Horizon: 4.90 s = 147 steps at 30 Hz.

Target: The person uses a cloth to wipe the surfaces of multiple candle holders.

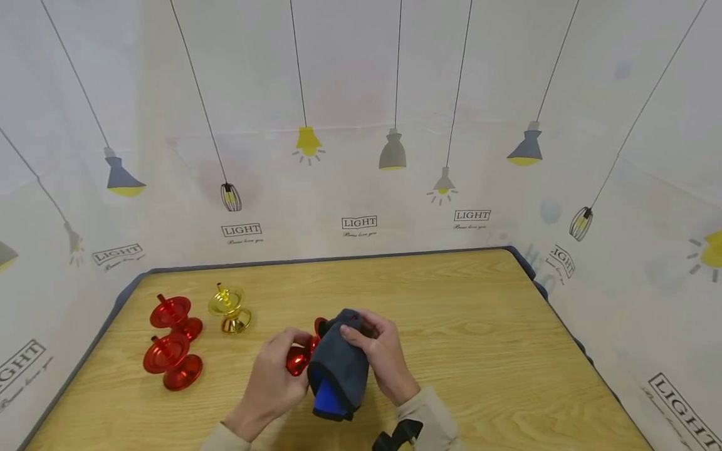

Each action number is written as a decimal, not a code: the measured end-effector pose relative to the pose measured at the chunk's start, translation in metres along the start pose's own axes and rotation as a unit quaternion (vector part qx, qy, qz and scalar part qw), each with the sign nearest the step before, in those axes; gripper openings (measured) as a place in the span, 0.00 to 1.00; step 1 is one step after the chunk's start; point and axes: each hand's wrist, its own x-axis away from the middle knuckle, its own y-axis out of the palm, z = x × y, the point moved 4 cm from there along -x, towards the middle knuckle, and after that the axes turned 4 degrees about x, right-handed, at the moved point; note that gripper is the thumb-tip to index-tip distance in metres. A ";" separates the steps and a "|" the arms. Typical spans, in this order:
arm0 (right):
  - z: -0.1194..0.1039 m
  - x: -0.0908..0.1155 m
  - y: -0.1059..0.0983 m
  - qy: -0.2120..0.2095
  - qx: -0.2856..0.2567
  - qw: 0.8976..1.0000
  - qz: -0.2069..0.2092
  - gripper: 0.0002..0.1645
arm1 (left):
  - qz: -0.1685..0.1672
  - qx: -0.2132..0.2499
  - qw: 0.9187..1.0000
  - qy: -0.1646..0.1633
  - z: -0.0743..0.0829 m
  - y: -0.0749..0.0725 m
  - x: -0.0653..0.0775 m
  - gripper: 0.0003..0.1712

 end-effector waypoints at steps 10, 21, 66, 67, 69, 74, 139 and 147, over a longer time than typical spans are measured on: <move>-0.001 0.000 -0.005 -0.012 0.022 0.995 -0.100 0.25 | -0.184 0.273 0.920 -0.213 -0.014 0.004 0.005 0.10; 0.003 0.001 -0.006 0.002 0.037 0.998 -0.050 0.28 | -0.186 0.252 0.937 -0.158 -0.011 0.007 0.003 0.21; -0.002 0.014 -0.010 -0.063 0.063 0.996 0.008 0.22 | -0.031 0.144 0.989 0.008 0.003 0.004 0.003 0.25; -0.002 0.014 -0.011 -0.068 0.065 0.996 0.001 0.22 | -0.044 0.160 0.986 0.000 0.002 0.003 0.003 0.23; -0.003 0.015 -0.012 -0.079 0.066 0.995 -0.015 0.22 | -0.080 0.199 0.976 -0.031 0.001 0.003 0.002 0.19; -0.003 0.015 -0.014 -0.109 0.068 0.989 -0.066 0.19 | -0.201 0.307 0.918 -0.148 -0.006 0.005 0.004 0.13; -0.004 0.017 -0.017 -0.114 0.049 0.987 -0.103 0.18 | -0.255 0.416 0.857 -0.168 -0.008 0.013 0.007 0.10; -0.002 0.017 -0.018 -0.077 0.052 0.993 -0.067 0.23 | -0.190 0.348 0.908 -0.132 -0.003 0.014 0.009 0.20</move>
